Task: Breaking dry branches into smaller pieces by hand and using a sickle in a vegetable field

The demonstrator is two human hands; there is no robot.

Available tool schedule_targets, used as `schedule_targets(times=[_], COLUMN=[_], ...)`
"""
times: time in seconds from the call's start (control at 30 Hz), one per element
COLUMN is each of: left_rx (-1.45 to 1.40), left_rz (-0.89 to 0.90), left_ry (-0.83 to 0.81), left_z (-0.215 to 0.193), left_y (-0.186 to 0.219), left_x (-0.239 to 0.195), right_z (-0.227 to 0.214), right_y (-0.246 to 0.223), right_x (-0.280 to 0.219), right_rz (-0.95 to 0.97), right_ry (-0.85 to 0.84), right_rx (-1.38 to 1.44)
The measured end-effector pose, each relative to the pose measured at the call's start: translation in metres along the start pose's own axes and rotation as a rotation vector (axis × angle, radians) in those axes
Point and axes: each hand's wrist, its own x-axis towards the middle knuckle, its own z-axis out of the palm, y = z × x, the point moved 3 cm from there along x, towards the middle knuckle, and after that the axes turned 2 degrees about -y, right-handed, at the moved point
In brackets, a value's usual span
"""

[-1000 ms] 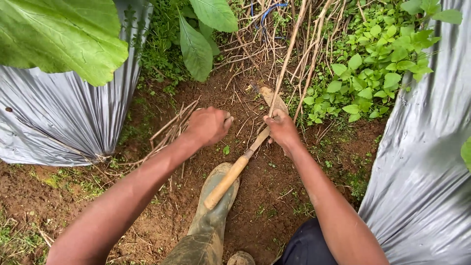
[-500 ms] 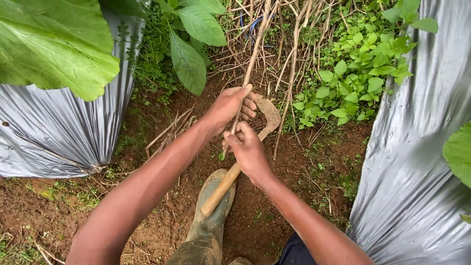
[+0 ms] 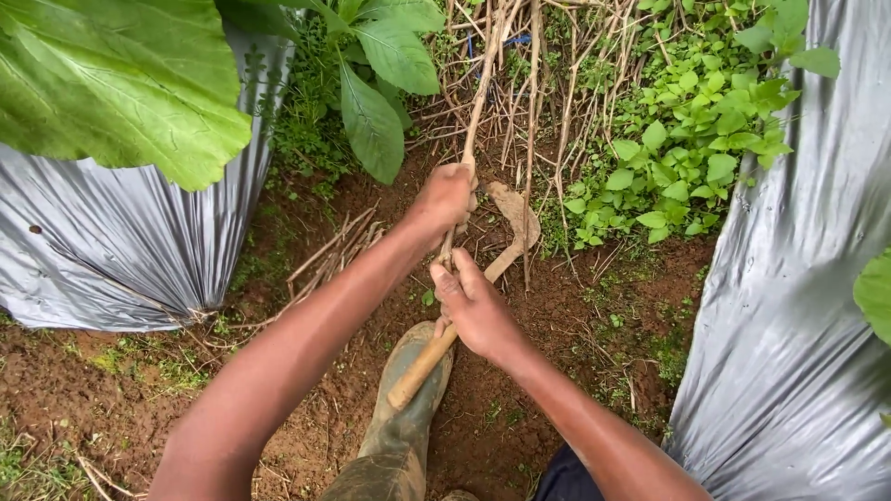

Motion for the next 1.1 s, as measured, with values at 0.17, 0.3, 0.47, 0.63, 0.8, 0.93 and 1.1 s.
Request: schedule_targets(times=[0.17,0.3,0.47,0.63,0.8,0.93,1.1], left_rx=[0.577,0.642,0.671,0.553,0.368,0.208,0.233], left_rz=[0.058,0.084,0.094,0.113,0.05,0.018,0.045], left_ry=[0.146,0.159,0.126,0.182,0.165,0.122,0.137], left_z=[-0.005,-0.01,-0.01,-0.031,-0.016,0.0,-0.004], left_y=[-0.009,-0.018,-0.003,-0.013,-0.004,0.005,-0.002], left_x=[0.012,0.016,0.009,0.013,-0.029,-0.046,-0.042], right_z=[0.004,0.004,-0.014,-0.049,-0.106,-0.112,-0.112], right_y=[-0.002,0.007,0.017,0.008,0.057,0.076,0.086], right_x=[0.004,0.011,0.032,0.035,0.051,0.063,0.067], right_rz=[0.034,0.121,0.091,0.039,0.124,0.183,0.13], right_ry=[0.016,0.063,0.046,0.288,0.595,0.487,0.439], right_rx=[-0.257,-0.396,-0.454,-0.471,-0.536,-0.46,-0.397])
